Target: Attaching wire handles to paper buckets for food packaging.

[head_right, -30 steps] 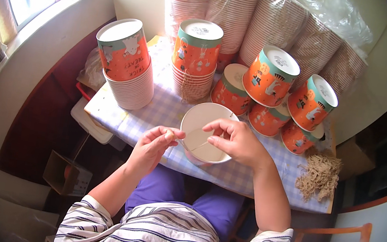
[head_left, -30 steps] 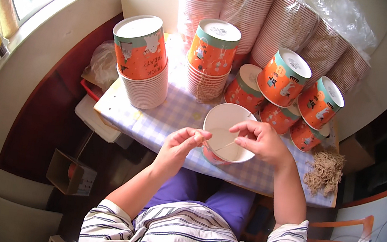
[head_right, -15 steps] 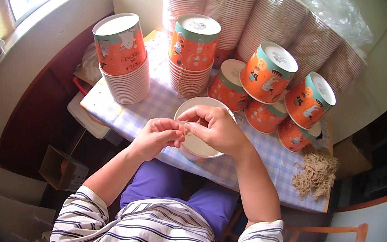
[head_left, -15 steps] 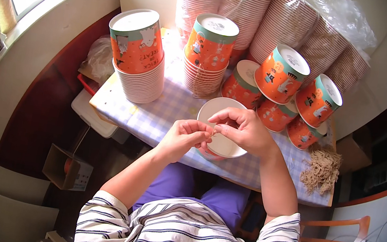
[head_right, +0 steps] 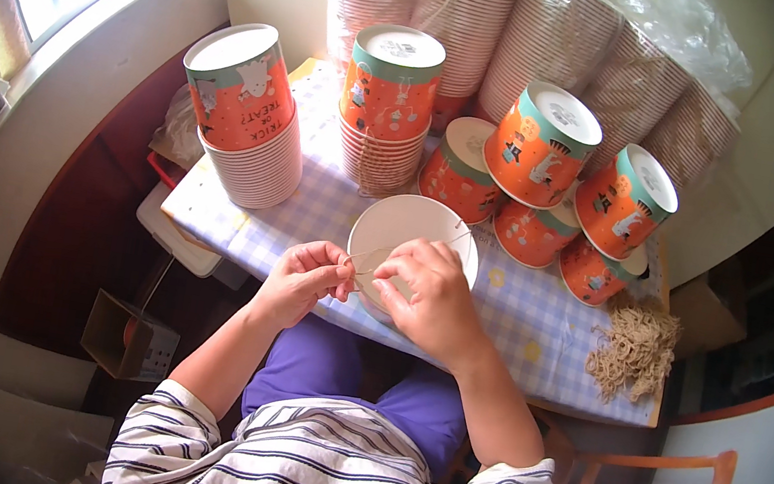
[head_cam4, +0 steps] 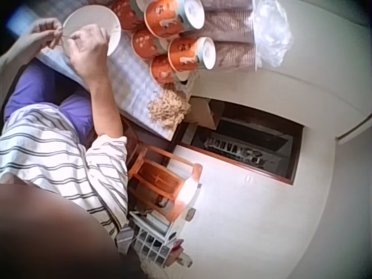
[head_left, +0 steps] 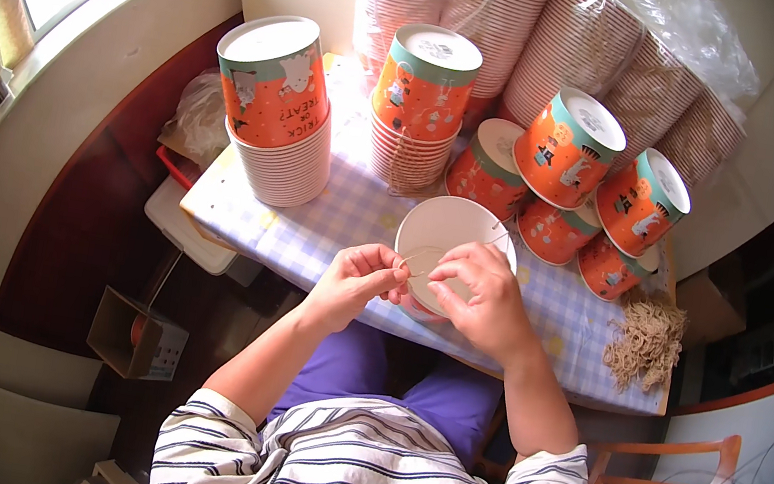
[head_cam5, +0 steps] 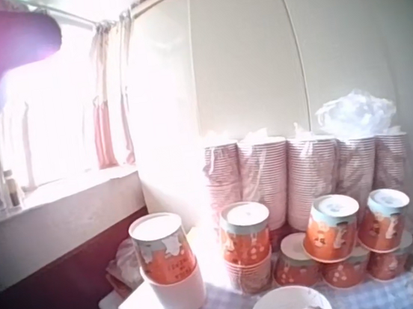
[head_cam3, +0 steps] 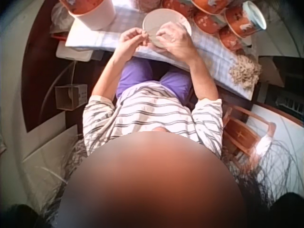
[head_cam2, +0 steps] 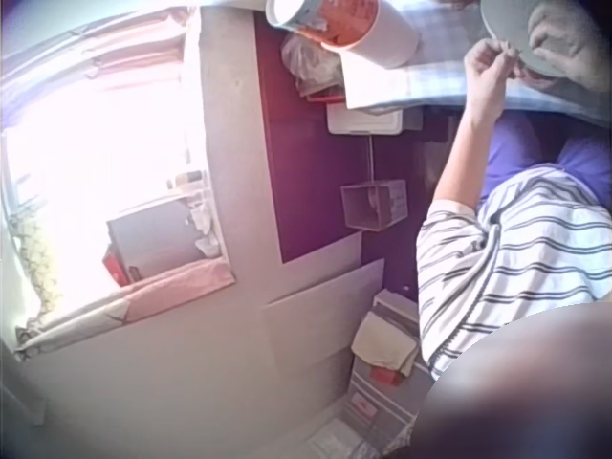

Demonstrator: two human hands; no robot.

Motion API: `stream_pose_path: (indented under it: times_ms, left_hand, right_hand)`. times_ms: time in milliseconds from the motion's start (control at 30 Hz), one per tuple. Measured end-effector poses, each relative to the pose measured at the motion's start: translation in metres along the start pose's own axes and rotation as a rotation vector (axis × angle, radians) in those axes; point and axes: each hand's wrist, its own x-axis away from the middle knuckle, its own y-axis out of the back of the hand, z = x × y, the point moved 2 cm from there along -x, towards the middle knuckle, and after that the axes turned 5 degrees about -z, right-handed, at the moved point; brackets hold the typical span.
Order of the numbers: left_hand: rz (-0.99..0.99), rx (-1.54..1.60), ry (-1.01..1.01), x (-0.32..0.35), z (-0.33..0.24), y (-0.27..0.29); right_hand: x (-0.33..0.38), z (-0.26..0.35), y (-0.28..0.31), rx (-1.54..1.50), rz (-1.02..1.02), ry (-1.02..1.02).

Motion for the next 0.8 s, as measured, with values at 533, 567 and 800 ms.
stream_pose_path:
  times_ms: [533,567,800]
  left_hand:
    - [-0.168,-0.704,-0.494,0.018,0.000,-0.004]
    - [-0.186,-0.898,-0.668,0.022,-0.004,-0.010]
    - [-0.305,-0.644,-0.516,0.046,0.036,-0.009]
  right_hand:
    - [0.020,0.027,-0.021,0.165,-0.107,0.032]
    - [0.027,0.031,-0.023,0.185,-0.107,-0.002]
    - [0.065,0.034,-0.044,0.245,-0.151,-0.163]
